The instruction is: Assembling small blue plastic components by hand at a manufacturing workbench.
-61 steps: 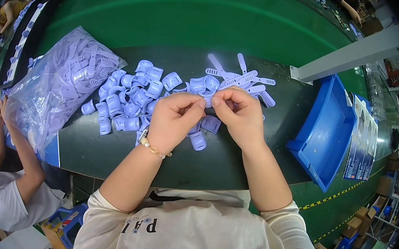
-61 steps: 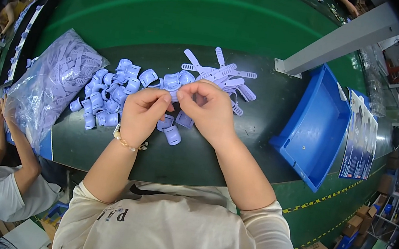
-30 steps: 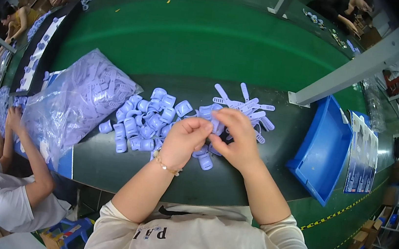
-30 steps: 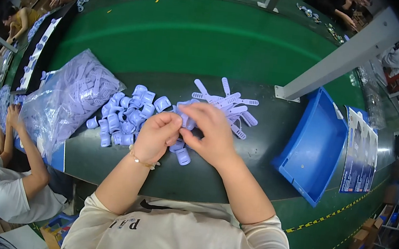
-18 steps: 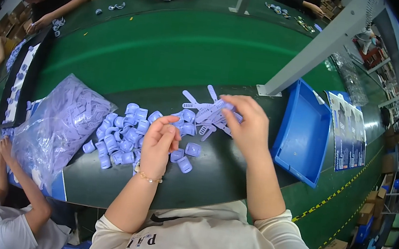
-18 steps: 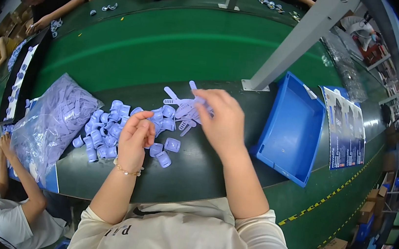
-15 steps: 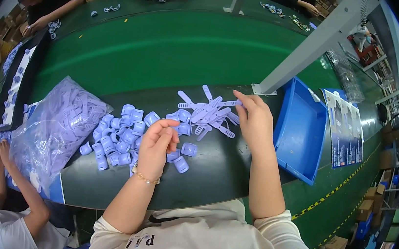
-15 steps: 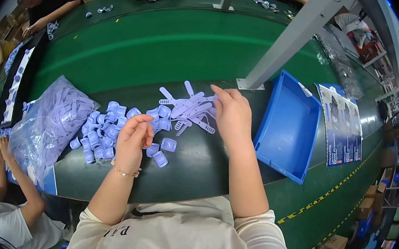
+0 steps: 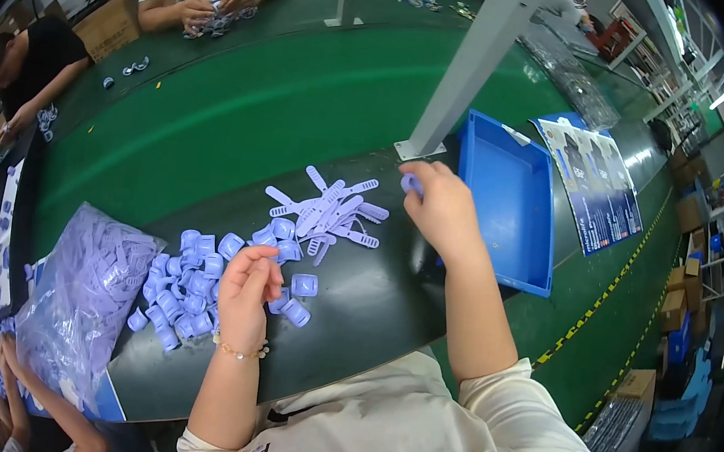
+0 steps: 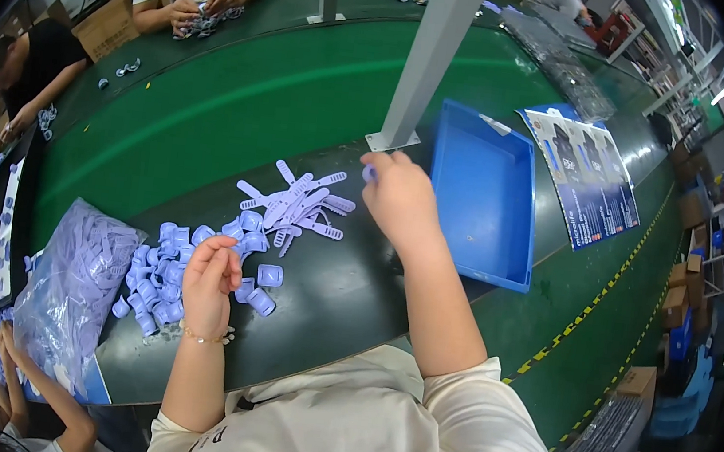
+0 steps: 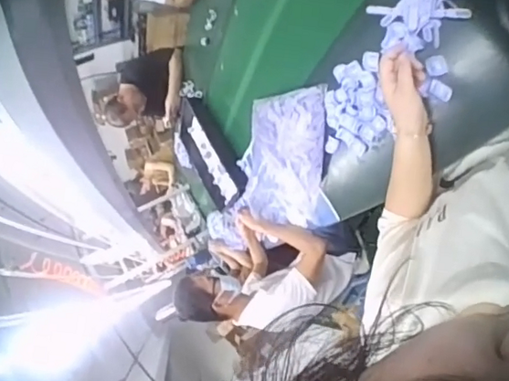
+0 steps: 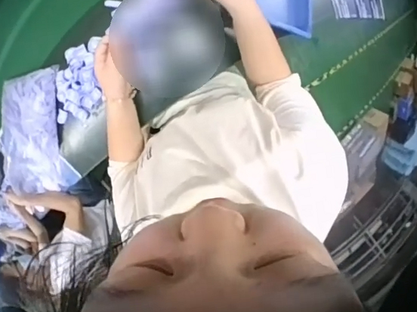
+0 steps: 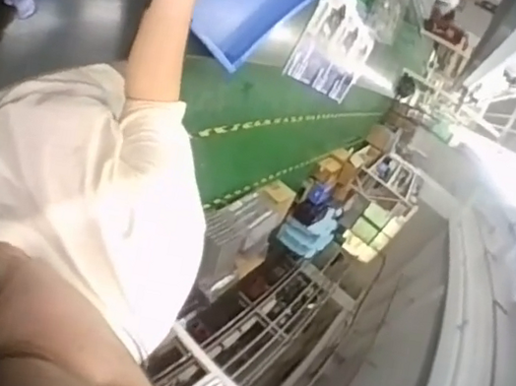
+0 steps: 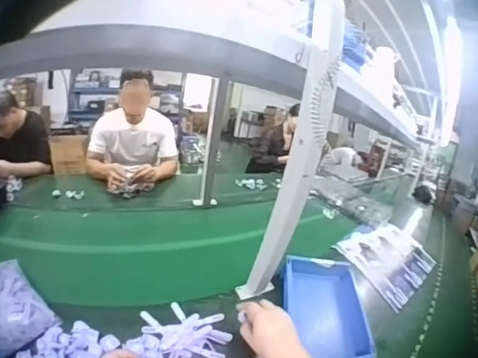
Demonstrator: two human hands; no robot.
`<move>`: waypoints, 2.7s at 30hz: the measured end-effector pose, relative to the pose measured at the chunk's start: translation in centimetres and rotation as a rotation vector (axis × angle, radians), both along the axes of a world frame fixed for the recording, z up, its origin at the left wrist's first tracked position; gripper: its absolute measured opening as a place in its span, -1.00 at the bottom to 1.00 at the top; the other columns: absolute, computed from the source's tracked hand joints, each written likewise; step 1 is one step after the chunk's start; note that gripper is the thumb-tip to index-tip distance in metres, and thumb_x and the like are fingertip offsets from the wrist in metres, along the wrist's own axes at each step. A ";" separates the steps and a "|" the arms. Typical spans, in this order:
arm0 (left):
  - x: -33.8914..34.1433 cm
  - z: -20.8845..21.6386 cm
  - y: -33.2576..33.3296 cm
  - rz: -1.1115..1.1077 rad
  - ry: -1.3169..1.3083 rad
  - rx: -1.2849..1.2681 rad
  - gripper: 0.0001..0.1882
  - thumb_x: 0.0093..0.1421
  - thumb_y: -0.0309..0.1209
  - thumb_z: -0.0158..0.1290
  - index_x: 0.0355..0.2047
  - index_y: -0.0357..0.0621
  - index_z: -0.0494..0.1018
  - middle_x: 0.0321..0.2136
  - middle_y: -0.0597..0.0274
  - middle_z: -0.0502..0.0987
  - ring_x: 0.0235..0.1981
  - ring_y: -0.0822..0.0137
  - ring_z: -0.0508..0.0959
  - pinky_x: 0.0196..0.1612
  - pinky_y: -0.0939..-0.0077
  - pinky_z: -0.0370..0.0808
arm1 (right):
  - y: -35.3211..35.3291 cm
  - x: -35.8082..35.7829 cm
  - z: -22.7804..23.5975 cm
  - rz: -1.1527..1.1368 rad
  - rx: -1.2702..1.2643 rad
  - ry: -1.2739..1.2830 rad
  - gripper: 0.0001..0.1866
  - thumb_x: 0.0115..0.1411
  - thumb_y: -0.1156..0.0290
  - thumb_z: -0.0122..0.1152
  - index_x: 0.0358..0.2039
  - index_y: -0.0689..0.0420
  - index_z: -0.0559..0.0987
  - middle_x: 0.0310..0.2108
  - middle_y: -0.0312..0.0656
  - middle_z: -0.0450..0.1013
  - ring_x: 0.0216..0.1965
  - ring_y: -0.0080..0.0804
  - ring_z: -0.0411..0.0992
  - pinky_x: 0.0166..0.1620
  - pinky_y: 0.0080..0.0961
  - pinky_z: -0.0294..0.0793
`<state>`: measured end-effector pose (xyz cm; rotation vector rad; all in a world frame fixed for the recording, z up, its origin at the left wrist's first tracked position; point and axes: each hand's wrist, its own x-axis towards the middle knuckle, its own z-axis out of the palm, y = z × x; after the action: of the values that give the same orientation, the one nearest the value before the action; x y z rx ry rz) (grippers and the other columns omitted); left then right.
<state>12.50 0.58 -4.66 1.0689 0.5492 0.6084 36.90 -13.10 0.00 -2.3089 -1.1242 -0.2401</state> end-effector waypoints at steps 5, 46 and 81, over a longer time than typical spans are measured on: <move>0.2 -0.2 0.2 -0.008 -0.024 -0.005 -0.83 0.32 -0.41 -0.11 -0.17 -0.17 0.43 -0.53 0.39 0.42 -0.60 0.61 0.34 -0.56 0.78 0.21 | -4.1 2.3 2.1 -0.207 0.050 -0.048 -0.75 0.02 0.52 0.12 -0.24 0.06 0.56 -0.38 -0.09 0.45 -0.38 -0.16 0.45 -0.27 -0.33 0.46; 0.3 -0.4 0.2 0.074 0.428 1.116 -0.55 -0.18 -0.34 0.36 -0.20 -0.02 0.57 -0.22 0.24 0.55 -0.11 0.18 0.51 -0.13 0.34 0.42 | 1.2 -5.2 -3.6 0.197 -0.252 -0.051 -0.88 -0.09 0.44 0.32 -0.49 0.07 0.56 -0.44 -0.22 0.44 -0.34 -0.20 0.44 -0.27 -0.33 0.45; -0.1 -0.9 2.3 -0.004 -0.190 -0.353 -0.46 0.38 -0.04 -0.25 0.08 -0.26 0.33 -0.25 0.21 0.56 -0.31 0.47 0.51 -0.31 0.62 0.42 | 5.6 -9.2 -4.1 0.490 0.460 1.489 -0.84 0.24 0.39 0.14 -0.48 0.08 0.45 -0.48 -0.29 0.48 -0.49 -0.67 0.33 -0.42 -0.74 0.23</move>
<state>12.40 2.91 -5.56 0.6716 0.4676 0.5773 27.69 -7.46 -4.06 -1.1284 -0.6148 1.0951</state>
